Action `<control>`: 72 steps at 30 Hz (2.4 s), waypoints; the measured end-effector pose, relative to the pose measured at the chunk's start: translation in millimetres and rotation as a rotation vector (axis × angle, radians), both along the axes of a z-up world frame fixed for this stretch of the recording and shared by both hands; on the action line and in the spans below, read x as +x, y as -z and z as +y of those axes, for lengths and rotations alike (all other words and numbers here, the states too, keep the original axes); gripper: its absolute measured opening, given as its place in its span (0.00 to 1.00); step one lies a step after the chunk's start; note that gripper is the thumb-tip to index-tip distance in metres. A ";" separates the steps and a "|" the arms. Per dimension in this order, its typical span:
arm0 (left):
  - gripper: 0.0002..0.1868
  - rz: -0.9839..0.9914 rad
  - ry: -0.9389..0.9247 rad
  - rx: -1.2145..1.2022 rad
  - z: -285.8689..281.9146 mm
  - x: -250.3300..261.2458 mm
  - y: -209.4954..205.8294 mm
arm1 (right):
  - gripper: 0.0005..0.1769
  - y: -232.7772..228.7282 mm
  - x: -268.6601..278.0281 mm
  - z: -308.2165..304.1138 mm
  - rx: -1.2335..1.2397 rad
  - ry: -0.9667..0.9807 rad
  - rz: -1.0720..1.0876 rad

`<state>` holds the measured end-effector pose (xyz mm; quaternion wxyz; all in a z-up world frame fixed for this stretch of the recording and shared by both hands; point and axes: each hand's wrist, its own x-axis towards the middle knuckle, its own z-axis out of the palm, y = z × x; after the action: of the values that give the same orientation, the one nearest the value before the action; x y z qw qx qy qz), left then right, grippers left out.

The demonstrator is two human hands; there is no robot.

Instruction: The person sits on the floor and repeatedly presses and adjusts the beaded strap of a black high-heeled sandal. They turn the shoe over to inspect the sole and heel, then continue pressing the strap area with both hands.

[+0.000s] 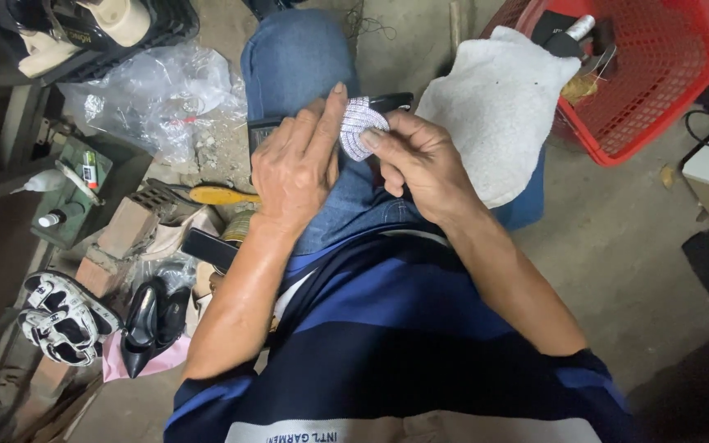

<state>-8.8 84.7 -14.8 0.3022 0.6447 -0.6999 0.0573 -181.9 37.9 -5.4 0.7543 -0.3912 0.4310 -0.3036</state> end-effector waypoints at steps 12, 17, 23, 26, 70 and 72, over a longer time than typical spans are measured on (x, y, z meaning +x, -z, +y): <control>0.13 0.286 0.094 0.067 11.4 11.9 -19.8 | 0.09 2.1 -6.8 11.0 -0.066 -0.068 -0.001; 0.06 0.681 -0.076 0.173 39.9 6.4 -70.1 | 0.08 3.6 -6.3 12.0 0.015 0.083 -0.067; 0.11 1.171 -0.140 0.369 49.1 -30.7 -27.8 | 0.12 -1.4 -11.1 17.5 -0.144 0.018 0.127; 0.07 1.491 -0.269 0.290 41.3 -48.1 -16.2 | 0.13 -1.5 -14.9 21.2 -0.216 -0.019 0.154; 0.06 1.796 -0.247 0.016 15.3 -14.0 33.7 | 0.06 17.0 49.2 -3.3 -0.307 0.033 0.088; 0.06 1.805 -0.249 0.003 14.1 -16.8 34.2 | 0.05 16.8 47.6 -4.4 -0.315 0.011 0.092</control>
<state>-25.5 98.8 -49.0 0.7260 0.5161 -0.1229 -0.4376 -134.4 33.5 -22.3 0.6614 -0.5157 0.4145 -0.3533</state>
